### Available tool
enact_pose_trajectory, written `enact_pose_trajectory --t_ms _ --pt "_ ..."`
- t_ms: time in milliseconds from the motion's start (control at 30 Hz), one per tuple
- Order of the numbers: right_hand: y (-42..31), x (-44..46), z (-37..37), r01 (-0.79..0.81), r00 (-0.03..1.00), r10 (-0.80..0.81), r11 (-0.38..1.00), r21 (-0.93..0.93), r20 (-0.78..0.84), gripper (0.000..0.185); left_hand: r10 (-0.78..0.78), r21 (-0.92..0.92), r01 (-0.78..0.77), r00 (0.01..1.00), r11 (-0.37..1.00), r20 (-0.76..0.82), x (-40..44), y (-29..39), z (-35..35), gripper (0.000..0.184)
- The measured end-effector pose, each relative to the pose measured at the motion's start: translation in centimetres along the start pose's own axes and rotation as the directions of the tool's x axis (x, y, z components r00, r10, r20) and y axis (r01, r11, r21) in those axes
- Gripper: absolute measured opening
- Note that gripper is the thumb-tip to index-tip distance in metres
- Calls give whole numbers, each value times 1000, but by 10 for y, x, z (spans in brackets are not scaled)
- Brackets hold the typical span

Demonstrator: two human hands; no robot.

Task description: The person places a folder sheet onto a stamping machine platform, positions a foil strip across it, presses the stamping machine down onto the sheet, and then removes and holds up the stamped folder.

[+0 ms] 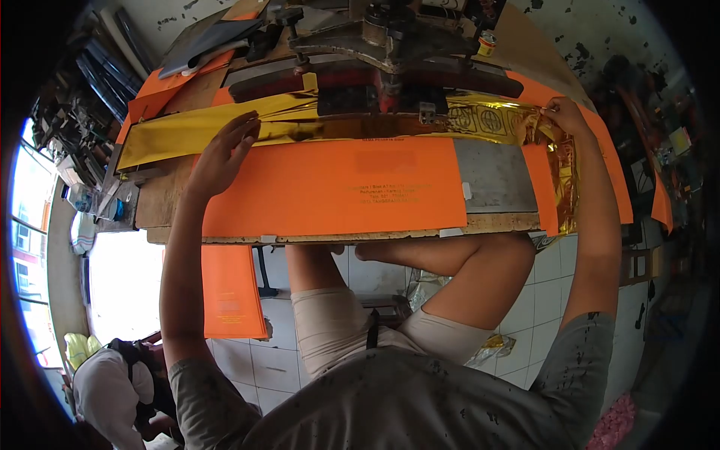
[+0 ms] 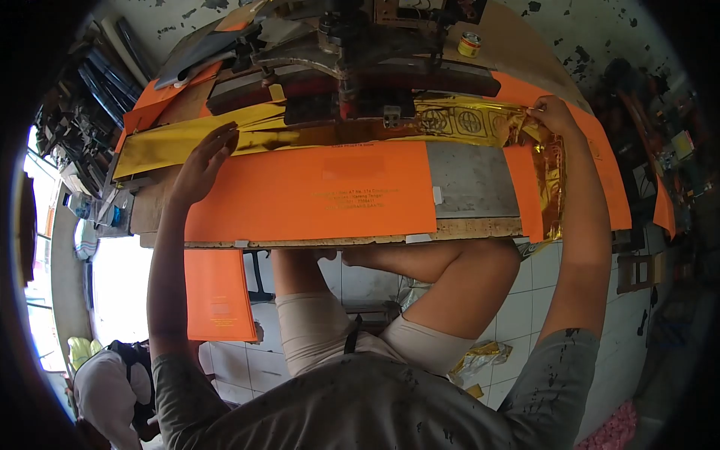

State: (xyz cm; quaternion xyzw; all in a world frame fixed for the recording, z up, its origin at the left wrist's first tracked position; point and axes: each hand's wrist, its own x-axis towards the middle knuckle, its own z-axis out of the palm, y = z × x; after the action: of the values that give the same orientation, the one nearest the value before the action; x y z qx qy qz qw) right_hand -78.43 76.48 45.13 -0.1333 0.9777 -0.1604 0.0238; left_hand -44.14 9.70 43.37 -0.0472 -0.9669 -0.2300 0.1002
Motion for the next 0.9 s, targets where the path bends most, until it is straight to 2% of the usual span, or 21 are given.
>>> enact_pose_trajectory --t_ms 33,133,233,433,733,833,900 --pt "2 2 1 2 1000 -2 1000 0 -12 27 -24 -96 24 1000 995 6 1 -1 0 47" --pt "8 7 3 -7 1000 7 998 56 -5 28 -10 -117 4 999 993 -51 3 -10 1 46" --pt "14 12 4 -23 1000 23 997 77 11 26 109 106 -102 992 989 -60 7 -16 -1 48" --pt "20 12 6 -3 1000 2 991 132 8 25 13 -21 -13 1000 1000 23 9 -7 -1 51" --pt "16 7 6 -8 1000 3 982 187 30 23 62 48 -62 998 997 4 8 -25 8 52" --pt "20 9 7 1 1000 -2 983 185 6 23 30 -19 -30 999 999 35 7 -17 5 52" --pt "23 11 9 9 1000 -10 981 193 5 23 43 15 -44 999 999 33 8 -18 6 52"
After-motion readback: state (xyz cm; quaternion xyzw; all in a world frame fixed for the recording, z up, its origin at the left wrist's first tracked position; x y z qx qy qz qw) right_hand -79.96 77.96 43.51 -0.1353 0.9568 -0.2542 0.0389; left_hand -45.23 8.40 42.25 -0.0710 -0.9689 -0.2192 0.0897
